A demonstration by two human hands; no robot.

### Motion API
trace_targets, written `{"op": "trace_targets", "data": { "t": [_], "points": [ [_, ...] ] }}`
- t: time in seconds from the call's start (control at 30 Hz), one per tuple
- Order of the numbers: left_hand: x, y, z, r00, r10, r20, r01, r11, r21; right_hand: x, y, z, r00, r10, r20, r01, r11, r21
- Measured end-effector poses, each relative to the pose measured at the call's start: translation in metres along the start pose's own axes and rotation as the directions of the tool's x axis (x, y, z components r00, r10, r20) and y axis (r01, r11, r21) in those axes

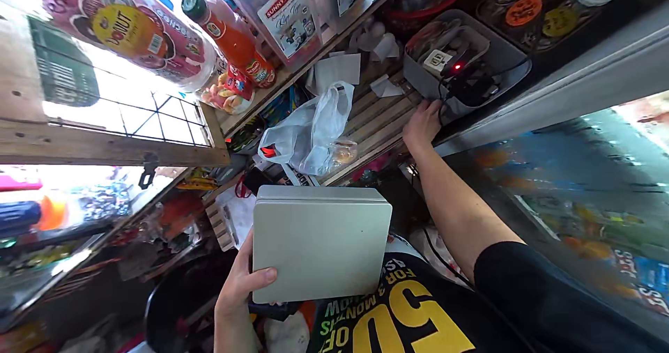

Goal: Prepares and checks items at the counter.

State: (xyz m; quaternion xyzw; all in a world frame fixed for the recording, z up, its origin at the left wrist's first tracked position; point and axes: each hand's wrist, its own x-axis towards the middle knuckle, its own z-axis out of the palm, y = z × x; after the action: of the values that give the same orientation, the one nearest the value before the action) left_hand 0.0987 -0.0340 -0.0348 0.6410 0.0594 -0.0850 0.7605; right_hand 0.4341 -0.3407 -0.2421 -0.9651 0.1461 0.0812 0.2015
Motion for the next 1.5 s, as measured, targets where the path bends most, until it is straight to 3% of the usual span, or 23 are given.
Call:
{"op": "trace_targets", "data": {
  "t": [0.13, 0.3, 0.37, 0.47, 0.6, 0.67, 0.77, 0.83, 0.9, 1.03, 1.17, 1.23, 1.37, 1.5],
  "points": [
    [-0.006, -0.002, -0.001, 1.000, -0.004, -0.027, 0.005, 0.999, 0.033, 0.004, -0.003, 0.019, 0.993, -0.111, -0.033, 0.112, 0.993, 0.025],
    [-0.011, -0.005, -0.001, 0.999, 0.007, -0.052, -0.004, 0.999, 0.052, 0.012, -0.012, 0.025, 1.000, -0.025, -0.009, 0.025, 0.998, 0.053],
    [-0.011, -0.007, 0.000, 0.997, -0.007, -0.080, 0.012, 0.998, 0.062, 0.013, -0.016, 0.015, 0.996, -0.084, 0.034, 0.083, 0.996, 0.033],
    [-0.003, -0.010, 0.007, 0.988, -0.050, -0.147, 0.061, 0.996, 0.071, 0.017, -0.018, 0.011, 0.972, -0.180, 0.153, 0.197, 0.975, -0.106],
    [0.015, -0.019, 0.023, 0.967, -0.119, -0.224, 0.133, 0.990, 0.048, 0.020, -0.017, 0.013, 0.949, -0.196, 0.247, 0.259, 0.931, -0.255],
    [0.020, -0.026, 0.029, 0.955, -0.154, -0.254, 0.163, 0.986, 0.017, 0.014, -0.017, 0.006, 0.955, -0.165, 0.248, 0.209, 0.964, -0.166],
    [0.024, -0.033, 0.037, 0.935, -0.196, -0.295, 0.199, 0.980, -0.020, 0.004, -0.031, -0.010, 0.973, -0.127, 0.195, 0.102, 0.986, 0.134],
    [0.025, -0.035, 0.043, 0.919, -0.218, -0.328, 0.222, 0.975, -0.026, 0.002, -0.042, -0.014, 0.981, -0.111, 0.161, 0.048, 0.935, 0.352],
    [0.027, -0.034, 0.051, 0.903, -0.237, -0.360, 0.244, 0.969, -0.025, 0.007, -0.051, -0.009, 0.980, -0.151, 0.127, 0.077, 0.885, 0.460],
    [0.033, -0.033, 0.064, 0.859, -0.269, -0.435, 0.295, 0.955, -0.007, 0.030, -0.055, 0.016, 0.925, -0.332, 0.183, 0.267, 0.914, 0.305],
    [0.039, -0.028, 0.075, 0.821, -0.287, -0.493, 0.345, 0.938, 0.028, 0.029, -0.049, 0.025, 0.890, -0.362, 0.278, 0.341, 0.932, 0.122],
    [0.044, -0.020, 0.084, 0.803, -0.287, -0.523, 0.382, 0.921, 0.081, 0.012, -0.039, 0.018, 0.899, -0.322, 0.295, 0.285, 0.945, 0.163],
    [0.067, -0.006, 0.103, 0.801, -0.202, -0.563, 0.405, 0.876, 0.262, -0.052, 0.019, -0.004, 0.951, -0.194, 0.240, 0.063, 0.884, 0.462],
    [0.115, -0.009, 0.123, 0.831, -0.167, -0.530, 0.369, 0.879, 0.302, -0.097, 0.084, -0.020, 0.934, 0.034, 0.356, -0.207, 0.863, 0.461]
  ]
}}
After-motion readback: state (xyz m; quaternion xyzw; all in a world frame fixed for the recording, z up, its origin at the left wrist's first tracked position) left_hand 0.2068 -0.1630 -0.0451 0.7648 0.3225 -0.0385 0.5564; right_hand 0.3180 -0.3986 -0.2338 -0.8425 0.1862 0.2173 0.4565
